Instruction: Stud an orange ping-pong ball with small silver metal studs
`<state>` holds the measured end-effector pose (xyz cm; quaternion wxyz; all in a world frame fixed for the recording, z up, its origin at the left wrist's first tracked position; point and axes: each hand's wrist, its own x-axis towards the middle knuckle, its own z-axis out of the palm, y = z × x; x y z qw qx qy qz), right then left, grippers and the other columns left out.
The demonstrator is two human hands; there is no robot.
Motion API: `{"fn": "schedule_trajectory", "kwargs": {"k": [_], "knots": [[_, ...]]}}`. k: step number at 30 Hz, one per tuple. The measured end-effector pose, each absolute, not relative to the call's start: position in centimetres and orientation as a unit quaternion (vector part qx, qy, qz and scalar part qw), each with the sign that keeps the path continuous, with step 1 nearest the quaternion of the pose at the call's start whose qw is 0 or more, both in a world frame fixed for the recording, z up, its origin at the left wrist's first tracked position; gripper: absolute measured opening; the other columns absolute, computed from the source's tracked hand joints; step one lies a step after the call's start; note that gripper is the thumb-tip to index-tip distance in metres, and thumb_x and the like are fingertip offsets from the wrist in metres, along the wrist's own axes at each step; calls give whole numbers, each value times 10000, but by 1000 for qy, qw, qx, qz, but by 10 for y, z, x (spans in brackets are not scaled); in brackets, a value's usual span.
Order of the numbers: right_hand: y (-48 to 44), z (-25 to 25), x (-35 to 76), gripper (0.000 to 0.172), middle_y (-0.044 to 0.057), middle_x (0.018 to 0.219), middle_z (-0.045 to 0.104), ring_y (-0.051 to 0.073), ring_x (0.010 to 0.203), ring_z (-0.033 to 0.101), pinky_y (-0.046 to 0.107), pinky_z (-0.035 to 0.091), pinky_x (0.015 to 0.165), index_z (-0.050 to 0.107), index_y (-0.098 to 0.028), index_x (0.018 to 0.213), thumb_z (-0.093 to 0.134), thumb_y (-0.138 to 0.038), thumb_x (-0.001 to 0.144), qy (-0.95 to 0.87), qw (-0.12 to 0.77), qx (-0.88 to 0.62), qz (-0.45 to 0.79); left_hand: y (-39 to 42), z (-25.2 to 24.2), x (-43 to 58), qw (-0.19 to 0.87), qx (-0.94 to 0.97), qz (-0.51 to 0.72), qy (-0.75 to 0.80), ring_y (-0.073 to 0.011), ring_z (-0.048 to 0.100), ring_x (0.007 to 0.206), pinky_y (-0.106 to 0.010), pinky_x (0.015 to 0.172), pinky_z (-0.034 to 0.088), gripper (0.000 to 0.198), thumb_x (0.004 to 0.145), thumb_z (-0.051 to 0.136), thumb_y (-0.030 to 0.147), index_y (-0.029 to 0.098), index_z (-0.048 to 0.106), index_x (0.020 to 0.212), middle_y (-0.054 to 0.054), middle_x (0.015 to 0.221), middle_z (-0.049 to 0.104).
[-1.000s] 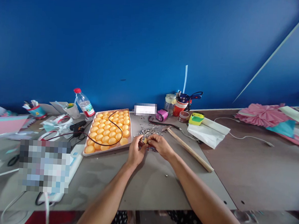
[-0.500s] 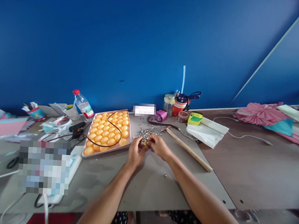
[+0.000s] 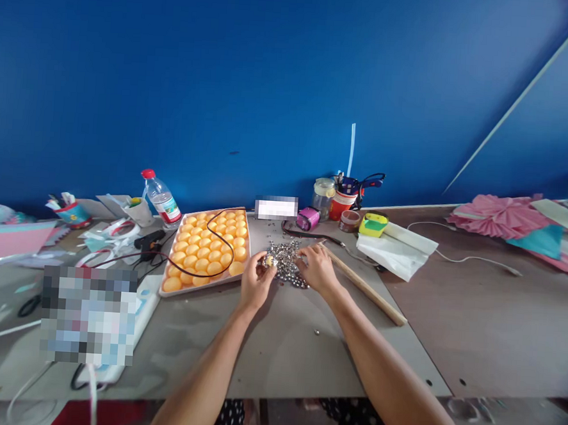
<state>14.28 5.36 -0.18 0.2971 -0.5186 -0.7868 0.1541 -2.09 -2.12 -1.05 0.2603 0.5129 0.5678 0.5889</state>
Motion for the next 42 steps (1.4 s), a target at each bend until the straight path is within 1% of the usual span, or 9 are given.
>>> {"fn": "schedule_trajectory", "kwargs": {"k": [4,7,11,15,20,27,34,38,42], "knots": [[50,-7,141,308,116,1075,556,271,1026,479,366,340,838,602,-229,1052,587,-340,765,-821,163,-534,117,-20,-13,-20,265,513,587,568,-171,600,842,-297,754,498,428,753,623,384,161,535,1108,-93,1029,602],[48,-6,139,282,96,1057,581,247,1005,505,343,322,838,606,-237,1035,579,-268,756,-827,138,-531,119,-20,-12,-19,260,520,579,572,-169,599,833,-300,751,498,429,756,620,377,157,534,1115,-95,1033,601],[49,-5,138,153,70,919,636,196,864,562,302,321,779,628,-205,854,504,-180,768,-815,159,-541,132,-21,-10,-17,241,535,571,574,-173,596,855,-311,775,491,405,757,618,360,161,541,1102,-91,1036,603],[51,-6,139,130,63,804,645,169,753,563,284,322,723,607,-181,707,488,-152,751,-811,183,-537,145,-22,-10,-16,241,541,562,578,-173,596,860,-311,785,486,396,755,619,354,163,545,1093,-86,1029,606],[52,-5,136,126,43,794,628,161,786,556,259,357,720,578,-181,704,465,-133,730,-770,315,-513,212,-22,-8,-17,235,547,561,575,-184,580,908,-326,817,475,385,770,609,352,162,539,1098,-92,1054,597],[45,-1,123,27,-27,618,531,124,591,479,240,371,591,518,-195,704,499,-211,693,-687,421,-435,402,-23,-12,-18,219,573,539,577,-190,580,863,-326,789,472,482,765,610,434,136,519,1133,-111,1034,606],[39,5,120,191,-47,559,486,97,523,436,235,336,523,530,-183,691,570,-371,693,-608,403,-385,565,-24,-13,-17,198,595,517,582,-187,588,808,-310,727,479,492,765,603,461,144,518,1132,-99,969,621],[37,9,119,251,-57,589,506,81,527,432,228,343,533,555,-182,752,646,-383,632,-544,430,-355,626,-24,-12,-16,205,594,515,583,-161,578,721,-298,686,484,501,763,601,471,135,516,1126,-85,917,624],[36,9,120,260,-60,553,495,67,503,414,221,319,518,561,-173,695,680,-393,623,-523,423,-330,663,-25,-10,-15,212,591,519,580,-159,579,731,-291,681,488,484,764,599,468,135,523,1109,-92,945,621]]}}
